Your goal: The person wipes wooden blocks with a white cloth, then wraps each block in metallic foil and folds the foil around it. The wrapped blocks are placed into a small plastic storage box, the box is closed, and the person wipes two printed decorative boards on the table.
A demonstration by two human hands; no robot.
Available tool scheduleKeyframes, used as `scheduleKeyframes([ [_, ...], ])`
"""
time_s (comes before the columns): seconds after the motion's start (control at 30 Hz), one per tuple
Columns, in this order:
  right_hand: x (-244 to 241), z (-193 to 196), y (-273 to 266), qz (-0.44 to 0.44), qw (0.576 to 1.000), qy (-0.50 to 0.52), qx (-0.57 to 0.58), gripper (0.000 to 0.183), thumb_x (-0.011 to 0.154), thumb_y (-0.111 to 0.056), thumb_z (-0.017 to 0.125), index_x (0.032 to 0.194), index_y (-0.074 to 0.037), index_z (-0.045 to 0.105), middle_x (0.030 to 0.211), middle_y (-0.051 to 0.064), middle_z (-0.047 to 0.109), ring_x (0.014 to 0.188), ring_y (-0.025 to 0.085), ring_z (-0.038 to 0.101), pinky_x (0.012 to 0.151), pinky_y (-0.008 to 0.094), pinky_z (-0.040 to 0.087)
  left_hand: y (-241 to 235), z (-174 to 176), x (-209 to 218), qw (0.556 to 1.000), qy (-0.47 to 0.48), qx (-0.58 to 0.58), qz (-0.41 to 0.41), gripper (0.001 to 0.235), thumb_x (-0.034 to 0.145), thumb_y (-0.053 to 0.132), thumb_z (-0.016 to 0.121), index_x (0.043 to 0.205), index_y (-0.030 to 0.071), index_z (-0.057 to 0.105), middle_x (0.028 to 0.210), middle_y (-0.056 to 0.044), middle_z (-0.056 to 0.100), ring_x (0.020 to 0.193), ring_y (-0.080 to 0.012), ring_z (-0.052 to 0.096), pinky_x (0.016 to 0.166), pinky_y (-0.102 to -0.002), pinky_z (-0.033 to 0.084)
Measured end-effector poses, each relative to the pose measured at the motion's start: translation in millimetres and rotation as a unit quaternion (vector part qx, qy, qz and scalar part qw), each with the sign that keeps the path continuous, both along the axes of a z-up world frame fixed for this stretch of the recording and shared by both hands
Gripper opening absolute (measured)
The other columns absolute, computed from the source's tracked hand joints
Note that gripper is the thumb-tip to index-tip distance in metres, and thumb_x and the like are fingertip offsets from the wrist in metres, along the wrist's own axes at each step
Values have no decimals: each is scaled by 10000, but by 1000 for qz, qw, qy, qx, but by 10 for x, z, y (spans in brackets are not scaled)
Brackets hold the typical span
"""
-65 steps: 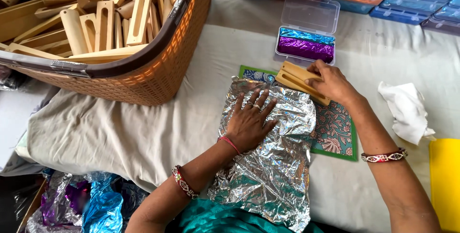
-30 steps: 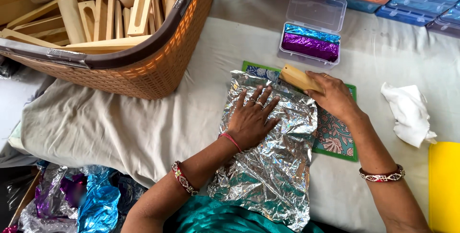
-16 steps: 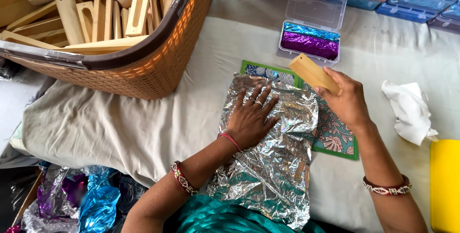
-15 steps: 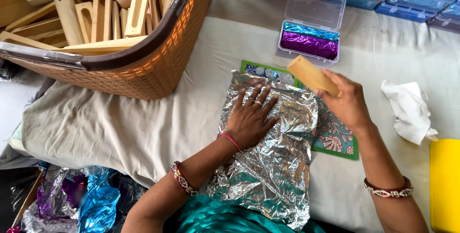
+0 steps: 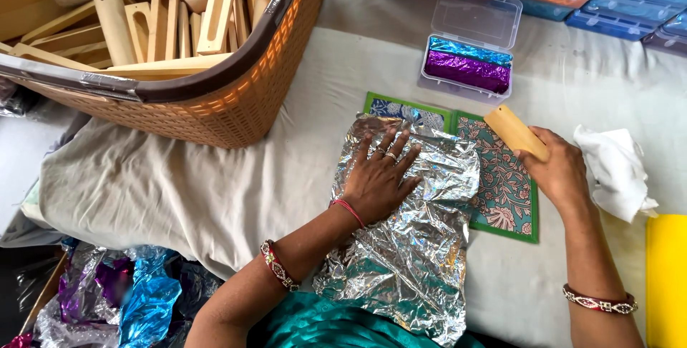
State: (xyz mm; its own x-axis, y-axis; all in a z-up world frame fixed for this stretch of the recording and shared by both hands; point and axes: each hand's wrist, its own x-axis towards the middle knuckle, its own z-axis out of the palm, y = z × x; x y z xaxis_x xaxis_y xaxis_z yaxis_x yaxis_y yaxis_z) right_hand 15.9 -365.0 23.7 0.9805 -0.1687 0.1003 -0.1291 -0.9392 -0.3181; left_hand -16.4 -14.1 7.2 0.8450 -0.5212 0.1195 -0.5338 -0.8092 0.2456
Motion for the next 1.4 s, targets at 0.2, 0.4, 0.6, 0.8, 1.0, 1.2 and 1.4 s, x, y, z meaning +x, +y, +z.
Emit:
scheduleKeyframes([
  [0.2, -94, 322, 492, 106, 972, -170, -122, 595, 825, -298, 817, 1329, -21, 666, 1330, 188, 668, 1203, 387, 624, 959, 509, 479, 16, 84, -13, 1000, 18, 10, 2, 669, 1042, 548, 244, 1591, 170, 294, 1678, -124, 214, 1564, -325, 126, 1242, -578, 40],
  [0.4, 4, 258, 1032, 232, 971, -59, 20, 571, 899, -358, 743, 1374, -59, 634, 1245, 179, 649, 1158, 362, 641, 984, 470, 521, 0, 61, -16, 999, 28, -14, 7, 670, 1034, 533, 248, 1590, 163, 297, 1680, -121, 185, 1563, -310, 126, 1236, -584, 26],
  [0.6, 159, -179, 858, 232, 969, -85, 29, 372, 952, -314, 719, 1160, -6, 716, 1154, 191, 728, 1052, 356, 692, 925, 455, 538, -2, 62, -24, 1000, 18, -19, 11, 657, 1034, 540, 285, 1573, 167, 323, 1690, -132, 178, 1576, -323, 124, 1230, -591, 27],
  [0.8, 62, 62, 611, 116, 990, -54, 56, 311, 949, -314, 735, 1133, -64, 746, 970, 152, 742, 782, 327, 714, 785, 437, 559, -309, 17, 33, 999, 16, -40, -10, 641, 1033, 512, 338, 1582, 182, 347, 1694, -154, 198, 1558, -334, 161, 1236, -636, 35],
  [1.0, -73, 13, 540, 126, 985, -109, -33, 303, 899, -321, 757, 1080, -78, 764, 1025, 121, 757, 907, 341, 713, 817, 444, 548, -451, -137, 158, 999, 4, -51, -14, 641, 1014, 513, 344, 1566, 188, 359, 1679, -149, 217, 1570, -338, 161, 1226, -632, 79],
  [1.2, -110, 142, 440, 116, 988, -94, 34, 322, 881, -324, 801, 1102, -92, 769, 940, 109, 752, 729, 245, 700, 722, 375, 553, -413, -28, 119, 999, 15, -31, -13, 661, 1006, 512, 338, 1569, 165, 350, 1690, -143, 201, 1569, -341, 137, 1204, -633, 71],
  [1.4, -50, 120, 311, 76, 991, -51, 97, 306, 848, -258, 860, 1042, -36, 777, 759, 123, 723, 639, 176, 651, 630, 318, 523, -421, -110, 133, 999, 14, -42, -23, 654, 1022, 515, 323, 1586, 183, 336, 1686, -131, 217, 1568, -317, 152, 1238, -607, 48],
])
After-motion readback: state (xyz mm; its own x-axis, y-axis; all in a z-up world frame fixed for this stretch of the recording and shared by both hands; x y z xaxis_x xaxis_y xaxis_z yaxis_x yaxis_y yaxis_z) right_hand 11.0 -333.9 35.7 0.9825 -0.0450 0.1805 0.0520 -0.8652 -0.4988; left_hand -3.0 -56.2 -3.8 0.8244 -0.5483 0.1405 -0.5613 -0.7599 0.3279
